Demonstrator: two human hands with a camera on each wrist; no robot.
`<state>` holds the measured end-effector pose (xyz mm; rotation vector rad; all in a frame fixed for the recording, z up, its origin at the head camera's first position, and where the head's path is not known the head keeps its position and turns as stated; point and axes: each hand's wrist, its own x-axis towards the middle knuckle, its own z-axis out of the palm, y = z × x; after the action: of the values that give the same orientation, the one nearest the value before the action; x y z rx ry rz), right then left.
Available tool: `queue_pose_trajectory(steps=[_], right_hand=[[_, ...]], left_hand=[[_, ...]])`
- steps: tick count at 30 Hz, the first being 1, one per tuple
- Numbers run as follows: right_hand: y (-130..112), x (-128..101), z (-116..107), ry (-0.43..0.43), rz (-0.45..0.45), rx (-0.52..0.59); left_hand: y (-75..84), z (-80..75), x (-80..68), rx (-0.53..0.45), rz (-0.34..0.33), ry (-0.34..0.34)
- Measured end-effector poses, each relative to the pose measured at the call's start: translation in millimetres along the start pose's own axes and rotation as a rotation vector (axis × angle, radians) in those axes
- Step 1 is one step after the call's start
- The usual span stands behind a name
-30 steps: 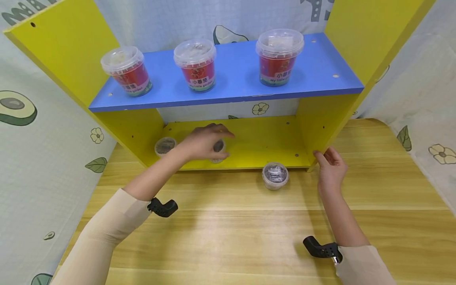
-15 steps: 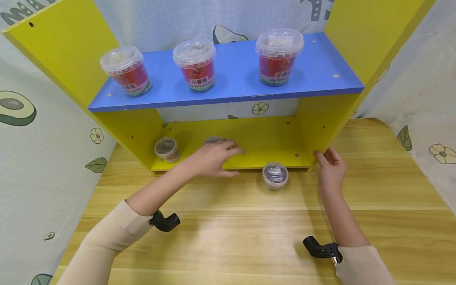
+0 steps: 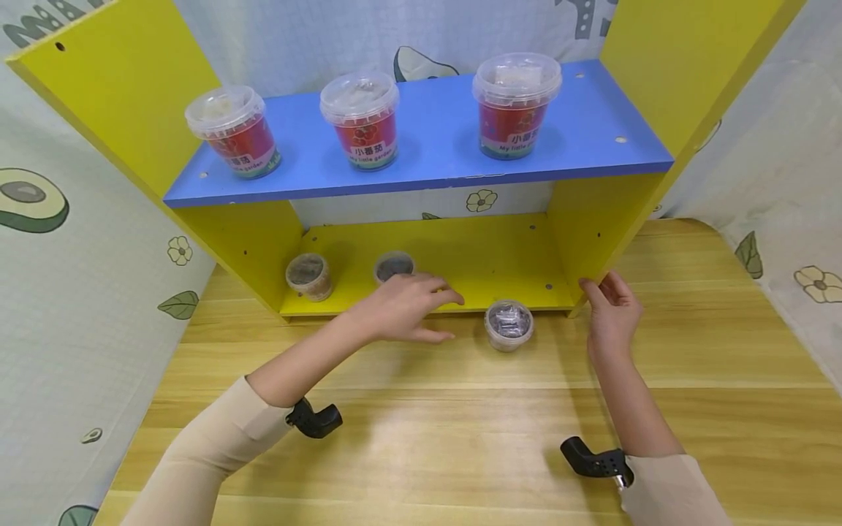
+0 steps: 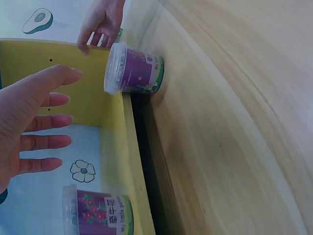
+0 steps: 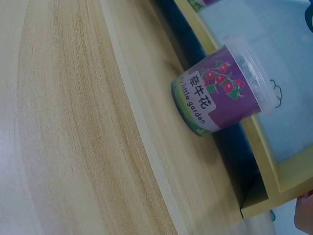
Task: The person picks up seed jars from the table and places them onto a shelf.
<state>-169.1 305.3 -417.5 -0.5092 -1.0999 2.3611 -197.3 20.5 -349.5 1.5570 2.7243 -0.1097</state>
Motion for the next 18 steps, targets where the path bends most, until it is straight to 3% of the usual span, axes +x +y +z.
queue_pose_trajectory(steps=[5, 18], right_hand=[[1.5, 0.9, -3.9, -0.042, -0.033, -0.028], [-1.2, -0.6, 0.7, 0.007, 0.011, -0.033]], left_hand=[[6.3, 1.8, 11.2, -0.029, 0.021, -0.029], [19.2, 9.9, 29.5, -0.074, 0.070, -0.026]])
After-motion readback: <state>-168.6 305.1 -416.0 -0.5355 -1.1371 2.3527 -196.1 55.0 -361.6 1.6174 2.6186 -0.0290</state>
